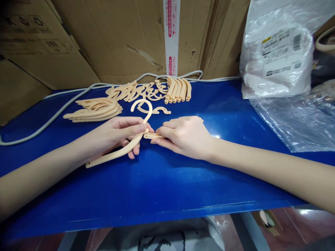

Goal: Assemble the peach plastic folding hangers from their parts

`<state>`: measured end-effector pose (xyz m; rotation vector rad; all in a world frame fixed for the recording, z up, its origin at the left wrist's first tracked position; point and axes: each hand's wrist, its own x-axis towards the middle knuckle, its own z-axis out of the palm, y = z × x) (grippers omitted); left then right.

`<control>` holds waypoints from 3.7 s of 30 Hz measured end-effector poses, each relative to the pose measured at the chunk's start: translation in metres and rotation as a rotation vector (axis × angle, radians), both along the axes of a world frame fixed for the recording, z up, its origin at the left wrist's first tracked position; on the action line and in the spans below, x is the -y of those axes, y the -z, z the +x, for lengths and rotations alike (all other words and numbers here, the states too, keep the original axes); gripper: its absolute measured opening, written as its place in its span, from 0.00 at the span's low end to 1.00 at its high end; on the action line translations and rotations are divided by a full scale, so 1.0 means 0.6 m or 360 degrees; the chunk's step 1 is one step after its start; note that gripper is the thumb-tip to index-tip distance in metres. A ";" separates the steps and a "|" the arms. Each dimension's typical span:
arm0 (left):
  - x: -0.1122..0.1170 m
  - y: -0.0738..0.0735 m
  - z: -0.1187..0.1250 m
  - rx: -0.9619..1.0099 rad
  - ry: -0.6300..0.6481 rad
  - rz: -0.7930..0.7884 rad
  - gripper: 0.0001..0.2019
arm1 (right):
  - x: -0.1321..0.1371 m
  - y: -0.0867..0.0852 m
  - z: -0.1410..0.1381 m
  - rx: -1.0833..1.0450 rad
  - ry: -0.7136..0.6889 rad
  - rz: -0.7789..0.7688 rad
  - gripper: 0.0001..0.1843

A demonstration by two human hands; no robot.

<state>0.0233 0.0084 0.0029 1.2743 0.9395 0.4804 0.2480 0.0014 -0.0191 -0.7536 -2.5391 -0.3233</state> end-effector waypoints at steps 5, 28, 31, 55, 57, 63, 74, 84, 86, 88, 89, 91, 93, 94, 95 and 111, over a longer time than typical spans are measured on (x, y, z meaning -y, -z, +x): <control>0.001 0.000 0.001 0.0020 0.0026 0.0012 0.08 | 0.000 0.001 0.000 -0.0018 -0.0007 -0.0004 0.21; -0.002 -0.003 0.001 0.0024 0.0041 -0.0017 0.12 | -0.002 -0.001 0.001 -0.0009 0.0038 -0.0135 0.22; -0.003 -0.003 0.001 0.0027 0.0035 -0.0023 0.11 | -0.002 0.000 0.001 -0.0005 0.0020 -0.0130 0.22; -0.004 -0.001 0.001 0.0062 0.0051 -0.0041 0.09 | -0.004 0.003 0.002 -0.0023 -0.0014 -0.0077 0.21; -0.004 0.000 0.001 0.0068 0.0058 -0.0034 0.09 | -0.005 0.003 0.002 -0.0021 -0.0018 -0.0080 0.22; -0.003 0.001 0.001 0.0049 0.0082 0.0007 0.08 | -0.007 0.004 0.002 -0.0007 -0.0006 -0.0135 0.21; 0.000 0.002 0.002 -0.0047 0.0185 0.0179 0.10 | -0.008 0.003 0.001 0.0042 -0.0032 -0.0236 0.18; 0.002 -0.002 0.005 -0.0103 0.0184 0.0195 0.10 | -0.007 0.001 0.000 0.0067 -0.0009 -0.0333 0.17; 0.003 -0.003 0.005 -0.0116 0.0180 0.0199 0.10 | -0.008 0.001 -0.001 0.0075 0.0002 -0.0356 0.17; 0.003 -0.002 0.004 -0.0120 0.0182 0.0208 0.10 | -0.008 0.001 -0.001 0.0084 0.0010 -0.0369 0.17; 0.003 -0.002 0.004 -0.0121 0.0184 0.0211 0.10 | -0.008 0.001 0.000 0.0086 0.0008 -0.0369 0.17; 0.002 -0.001 0.003 -0.0120 0.0192 0.0218 0.10 | -0.009 0.001 0.000 0.0086 -0.0002 -0.0358 0.17; 0.001 0.000 0.003 -0.0115 0.0193 0.0226 0.10 | -0.009 0.001 0.001 0.0086 -0.0014 -0.0349 0.17; 0.001 0.000 0.003 -0.0112 0.0191 0.0230 0.10 | -0.009 0.001 0.001 0.0086 -0.0015 -0.0349 0.17; 0.001 0.000 0.004 -0.0111 0.0190 0.0230 0.10 | -0.009 0.001 0.001 0.0087 -0.0014 -0.0349 0.17; 0.003 0.002 0.005 -0.0145 0.0172 0.0237 0.15 | -0.011 0.006 0.003 0.0070 -0.0055 -0.0350 0.16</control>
